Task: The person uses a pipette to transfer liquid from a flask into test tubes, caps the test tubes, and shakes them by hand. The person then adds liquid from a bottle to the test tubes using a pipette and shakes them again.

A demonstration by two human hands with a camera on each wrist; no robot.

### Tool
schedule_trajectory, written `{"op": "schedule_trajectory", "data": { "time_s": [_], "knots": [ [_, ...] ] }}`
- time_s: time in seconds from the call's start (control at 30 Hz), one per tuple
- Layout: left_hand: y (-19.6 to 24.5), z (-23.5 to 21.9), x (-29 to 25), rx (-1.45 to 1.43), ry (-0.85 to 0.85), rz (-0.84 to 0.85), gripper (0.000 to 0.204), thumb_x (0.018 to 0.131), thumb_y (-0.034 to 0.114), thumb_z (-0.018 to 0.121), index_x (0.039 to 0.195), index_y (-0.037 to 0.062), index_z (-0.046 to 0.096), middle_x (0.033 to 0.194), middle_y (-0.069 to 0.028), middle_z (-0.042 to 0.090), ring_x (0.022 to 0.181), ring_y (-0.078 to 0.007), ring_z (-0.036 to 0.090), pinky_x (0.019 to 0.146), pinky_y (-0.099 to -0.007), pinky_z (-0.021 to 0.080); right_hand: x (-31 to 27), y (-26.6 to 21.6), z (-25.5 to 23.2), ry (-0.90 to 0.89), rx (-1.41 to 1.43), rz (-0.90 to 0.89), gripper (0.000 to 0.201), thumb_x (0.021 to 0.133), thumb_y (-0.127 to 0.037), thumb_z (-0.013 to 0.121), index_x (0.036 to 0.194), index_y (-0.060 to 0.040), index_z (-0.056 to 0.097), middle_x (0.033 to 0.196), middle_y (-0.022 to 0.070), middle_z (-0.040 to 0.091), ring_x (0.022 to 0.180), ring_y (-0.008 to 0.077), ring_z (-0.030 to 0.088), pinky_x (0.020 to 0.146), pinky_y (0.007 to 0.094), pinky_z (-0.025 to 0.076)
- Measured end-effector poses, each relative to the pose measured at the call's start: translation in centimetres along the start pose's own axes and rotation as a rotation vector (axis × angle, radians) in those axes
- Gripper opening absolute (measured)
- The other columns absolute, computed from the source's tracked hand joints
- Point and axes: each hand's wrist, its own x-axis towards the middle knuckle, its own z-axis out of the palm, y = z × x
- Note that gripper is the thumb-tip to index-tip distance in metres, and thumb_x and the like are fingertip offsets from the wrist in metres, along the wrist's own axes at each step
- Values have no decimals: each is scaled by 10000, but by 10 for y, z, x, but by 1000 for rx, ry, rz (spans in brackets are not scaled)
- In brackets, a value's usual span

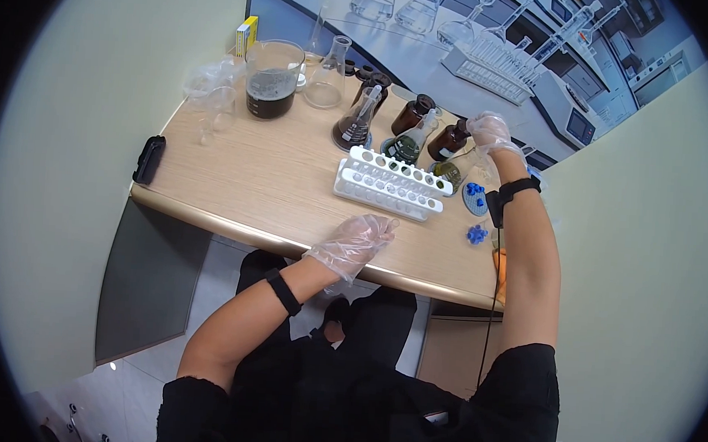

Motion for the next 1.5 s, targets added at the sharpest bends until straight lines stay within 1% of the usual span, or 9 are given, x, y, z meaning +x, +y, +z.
{"op": "schedule_trajectory", "data": {
  "time_s": [0.2, 0.33, 0.63, 0.73, 0.9, 1.0, 1.3, 1.4, 1.5],
  "knots": [
    [-14, 14, -1, 84, 109, 109, 52, 968, 109, 644, 965, 58, 632, 818, -112, 612, 809, -306, 637, 712, -395, 503, 27, 22, 27, -60, -153, -57, 307, 889, -316, 660, 977, -55, 796, 1079, 220, 735, 1087, 383, 687, 957, 427, 545],
    [-12, 12, -2, 35, 51, 28, 64, 974, 117, 637, 956, 56, 634, 826, -105, 616, 818, -299, 639, 719, -393, 510, 0, -5, -10, -42, -33, -25, 375, 906, -366, 617, 975, -34, 779, 1031, 244, 734, 1010, 388, 705, 907, 414, 547],
    [-16, 15, -1, 59, 65, 71, 83, 982, 129, 626, 958, 50, 631, 825, -105, 618, 820, -294, 645, 716, -394, 506, -19, -17, -28, 61, 124, 245, 420, 881, -375, 606, 981, -9, 787, 1173, 242, 732, 1123, 410, 680, 1002, 440, 527],
    [-14, 15, -1, 160, 107, 123, 86, 988, 138, 624, 978, 53, 634, 834, -115, 626, 832, -305, 651, 722, -401, 511, -17, -5, -25, 127, 159, 177, 414, 885, -379, 601, 933, -7, 776, 1142, 257, 733, 1121, 410, 681, 1000, 453, 523],
    [-16, 13, -1, 120, 59, 105, 124, 1005, 172, 629, 1028, 52, 651, 870, -135, 652, 856, -338, 658, 741, -428, 524, -21, 13, -32, 309, 257, 139, 376, 802, -364, 700, 889, 1, 711, 868, 233, 709, 831, 365, 681, 798, 429, 539],
    [-12, 10, -2, 120, 57, 89, 155, 1009, 199, 639, 1055, 53, 662, 884, -141, 666, 870, -349, 663, 754, -443, 526, -33, 13, -53, 229, 305, 180, 401, 829, -390, 658, 950, -16, 737, 1000, 268, 736, 992, 440, 706, 910, 472, 558],
    [-4, 5, -3, 86, 35, 25, 204, 1025, 231, 640, 1104, 45, 663, 916, -168, 681, 916, -362, 673, 793, -449, 531, -22, 56, -27, 392, 61, -64, 376, 831, -373, 669, 909, -9, 718, 940, 260, 735, 929, 447, 711, 847, 488, 567],
    [-7, 6, -3, 91, 21, 23, 205, 1026, 232, 640, 1100, 42, 660, 924, -171, 682, 915, -369, 670, 795, -448, 529, -49, 16, -59, 287, 280, 166, 410, 842, -407, 668, 891, -4, 721, 918, 256, 732, 898, 435, 713, 806, 478, 571],
    [-8, 8, -3, 56, 29, 27, 213, 1027, 241, 640, 1096, 40, 656, 926, -172, 680, 917, -378, 665, 798, -450, 525, -49, 31, -47, 427, 268, 103, 498, 871, -488, 659, 842, 5, 714, 868, 244, 730, 877, 426, 706, 827, 465, 548]
  ]
}}
